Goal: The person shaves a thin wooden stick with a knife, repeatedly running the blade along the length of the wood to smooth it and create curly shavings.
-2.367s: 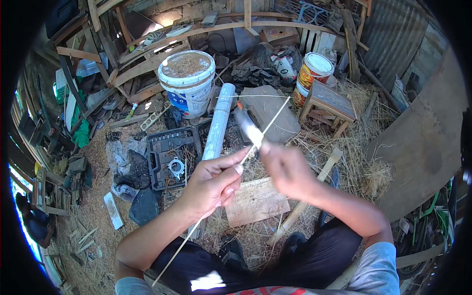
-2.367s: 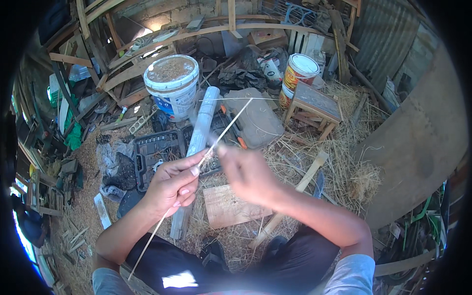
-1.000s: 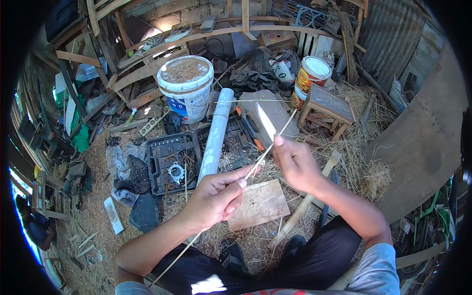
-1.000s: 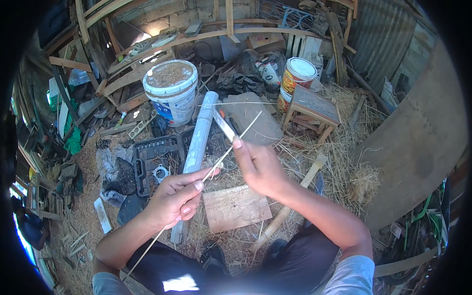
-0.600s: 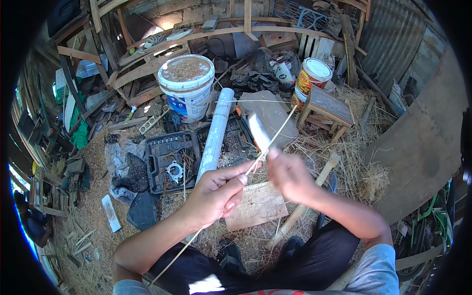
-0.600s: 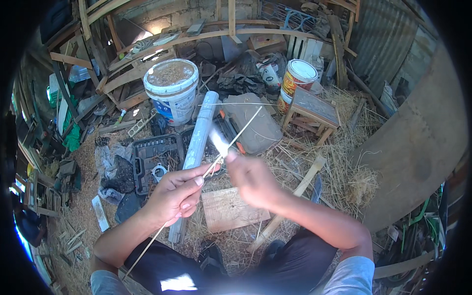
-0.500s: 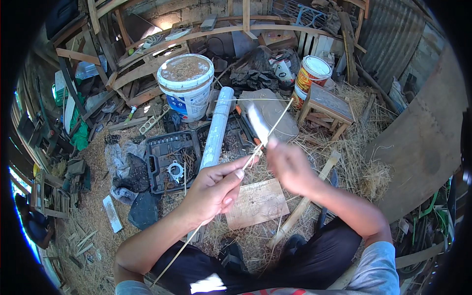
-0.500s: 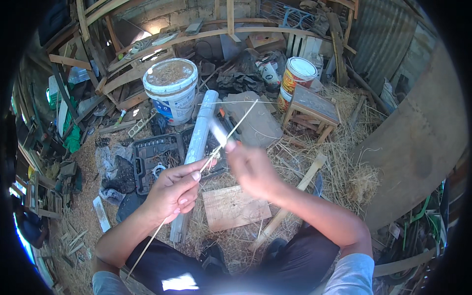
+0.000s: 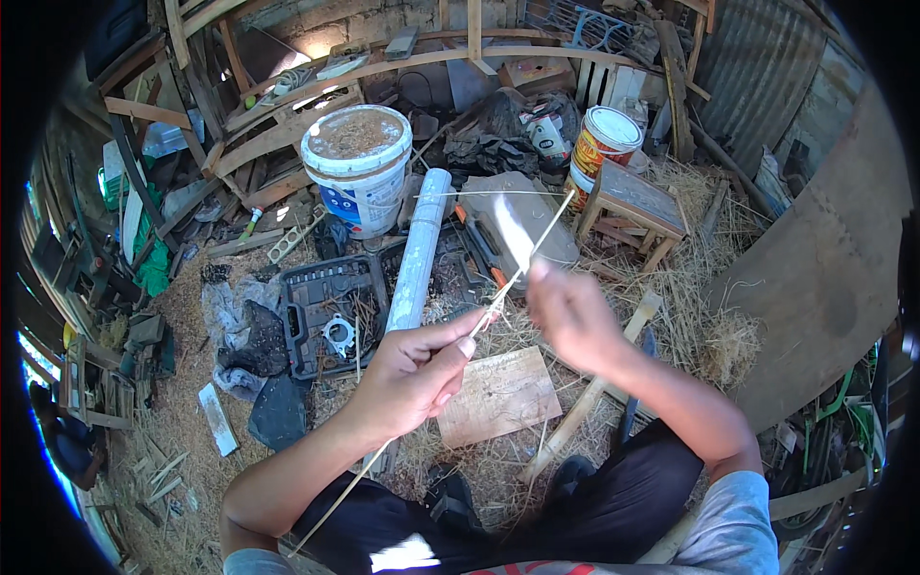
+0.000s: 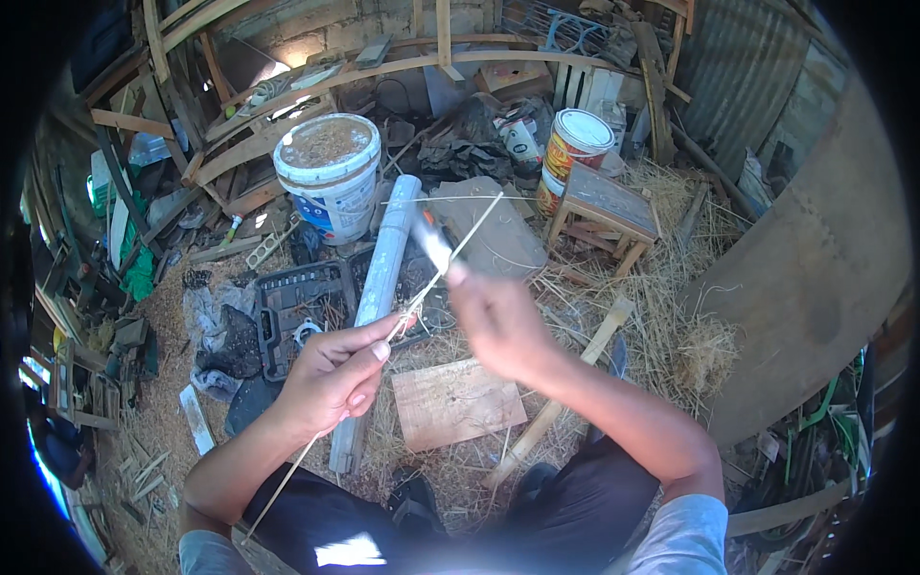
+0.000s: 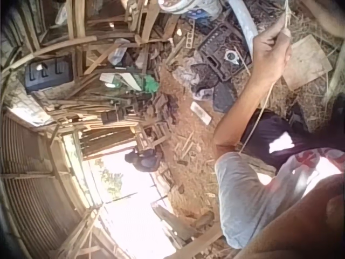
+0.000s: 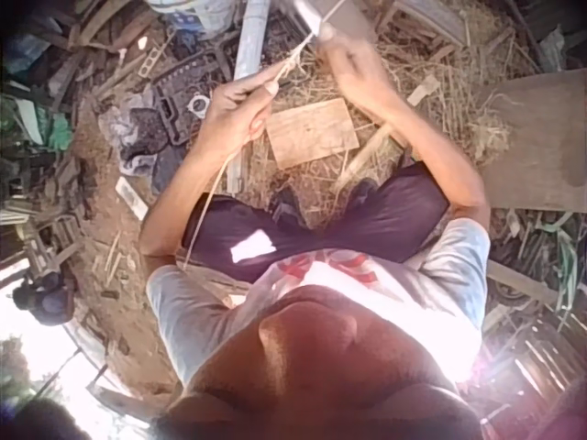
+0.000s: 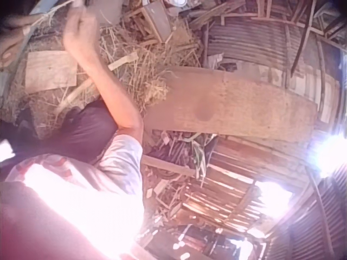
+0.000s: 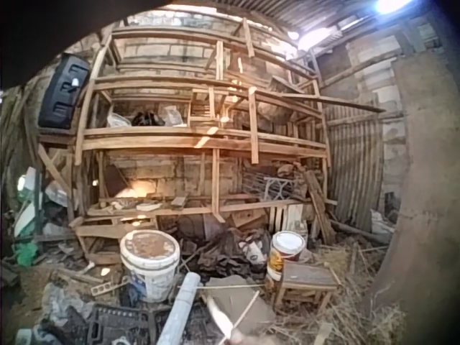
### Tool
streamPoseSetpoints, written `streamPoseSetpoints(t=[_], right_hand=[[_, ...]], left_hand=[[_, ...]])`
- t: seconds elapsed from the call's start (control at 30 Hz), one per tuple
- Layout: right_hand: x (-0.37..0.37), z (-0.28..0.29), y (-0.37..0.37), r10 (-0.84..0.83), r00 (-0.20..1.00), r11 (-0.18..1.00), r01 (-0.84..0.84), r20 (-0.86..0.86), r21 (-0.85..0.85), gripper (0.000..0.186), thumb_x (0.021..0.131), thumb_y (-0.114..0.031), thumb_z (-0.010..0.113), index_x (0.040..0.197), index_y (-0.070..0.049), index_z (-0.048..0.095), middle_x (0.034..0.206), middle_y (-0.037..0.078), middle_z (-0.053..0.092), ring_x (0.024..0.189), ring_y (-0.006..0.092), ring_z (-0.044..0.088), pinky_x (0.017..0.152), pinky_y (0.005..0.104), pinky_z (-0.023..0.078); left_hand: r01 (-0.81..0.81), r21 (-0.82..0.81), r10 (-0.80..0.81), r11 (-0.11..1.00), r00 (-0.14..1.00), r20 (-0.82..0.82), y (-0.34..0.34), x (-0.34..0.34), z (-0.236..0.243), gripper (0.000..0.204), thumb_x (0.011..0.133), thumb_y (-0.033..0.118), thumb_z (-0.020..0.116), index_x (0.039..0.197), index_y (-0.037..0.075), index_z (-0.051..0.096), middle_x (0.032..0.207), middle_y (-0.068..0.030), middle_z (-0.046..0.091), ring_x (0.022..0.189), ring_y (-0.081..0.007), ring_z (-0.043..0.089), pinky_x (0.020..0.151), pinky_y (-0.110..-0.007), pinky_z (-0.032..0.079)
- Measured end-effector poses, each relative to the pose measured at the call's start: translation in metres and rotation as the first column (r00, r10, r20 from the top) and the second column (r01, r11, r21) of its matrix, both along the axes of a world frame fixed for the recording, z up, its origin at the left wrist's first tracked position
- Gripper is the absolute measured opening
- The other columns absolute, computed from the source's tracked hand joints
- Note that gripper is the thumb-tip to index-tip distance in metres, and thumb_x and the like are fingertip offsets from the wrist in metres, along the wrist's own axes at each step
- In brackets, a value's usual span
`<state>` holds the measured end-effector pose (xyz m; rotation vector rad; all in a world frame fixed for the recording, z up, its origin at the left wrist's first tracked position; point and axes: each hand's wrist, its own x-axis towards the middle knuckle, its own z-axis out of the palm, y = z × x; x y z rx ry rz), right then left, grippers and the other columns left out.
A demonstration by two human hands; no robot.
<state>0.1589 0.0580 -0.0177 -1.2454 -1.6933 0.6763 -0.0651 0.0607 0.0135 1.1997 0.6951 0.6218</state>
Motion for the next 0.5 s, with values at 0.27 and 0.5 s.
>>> streamPoseSetpoints(t=[0.27, 0.5], right_hand=[[-0.007, 0.006, 0.0, 0.081, 0.997, 0.997, -0.081, 0.008, -0.003, 0.043, 0.106, -0.023, 0.04, 0.074, -0.001, 0.056, 0.049, 0.003, 0.046, 0.042, 0.0105, 0.043, 0.042, 0.0358, 0.035], [-0.011, 0.005, -0.002, 0.039, 0.997, 0.995, -0.044, 0.063, 0.085, 0.047, 0.107, -0.029, 0.035, 0.074, -0.001, 0.055, 0.048, 0.004, 0.047, 0.041, 0.0167, 0.047, 0.041, 0.0379, 0.036]], left_hand=[[-0.04, -0.003, 0.04, 0.999, 0.999, 0.017, -0.001, 0.005, 0.001, 0.04, 0.102, 0.013, 0.05, 0.14, 0.002, 0.048, 0.057, 0.0052, 0.041, 0.044, -0.002, 0.034, 0.041, -0.019, 0.03], [-0.033, -0.028, 0.033, 0.999, 0.999, -0.009, -0.001, 0.003, 0.003, 0.04, 0.102, 0.014, 0.05, 0.14, 0.002, 0.049, 0.056, 0.0062, 0.04, 0.043, -0.0022, 0.033, 0.041, -0.02, 0.03]])
